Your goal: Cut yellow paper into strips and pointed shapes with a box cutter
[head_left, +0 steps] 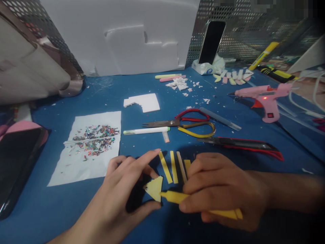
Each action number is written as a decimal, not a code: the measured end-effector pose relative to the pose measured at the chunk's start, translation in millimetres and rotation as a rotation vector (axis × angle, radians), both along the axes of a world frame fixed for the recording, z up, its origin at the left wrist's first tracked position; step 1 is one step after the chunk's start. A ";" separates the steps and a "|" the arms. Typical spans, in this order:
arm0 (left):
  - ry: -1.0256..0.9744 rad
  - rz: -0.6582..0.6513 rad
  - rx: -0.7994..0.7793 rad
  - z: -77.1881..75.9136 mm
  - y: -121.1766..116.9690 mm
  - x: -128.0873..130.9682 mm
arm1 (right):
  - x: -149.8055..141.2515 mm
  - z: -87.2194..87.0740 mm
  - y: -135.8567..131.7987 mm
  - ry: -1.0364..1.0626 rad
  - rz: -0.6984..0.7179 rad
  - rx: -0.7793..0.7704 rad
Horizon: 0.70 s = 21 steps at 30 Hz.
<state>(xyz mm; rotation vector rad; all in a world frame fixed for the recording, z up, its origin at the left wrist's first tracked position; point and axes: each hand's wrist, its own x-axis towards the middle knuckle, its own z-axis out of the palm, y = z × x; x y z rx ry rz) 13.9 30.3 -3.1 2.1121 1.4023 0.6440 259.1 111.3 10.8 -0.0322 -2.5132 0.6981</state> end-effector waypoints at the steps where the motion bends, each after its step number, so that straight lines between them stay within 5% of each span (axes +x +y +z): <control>1: 0.000 0.000 0.001 -0.3 0.0 -0.2 | 0.1 0.1 0.1 -0.008 -0.022 -0.009; 21: -0.012 -0.005 -0.001 -3.0 -1.4 -1.2 | 0.5 0.1 -0.6 -0.017 0.047 -0.008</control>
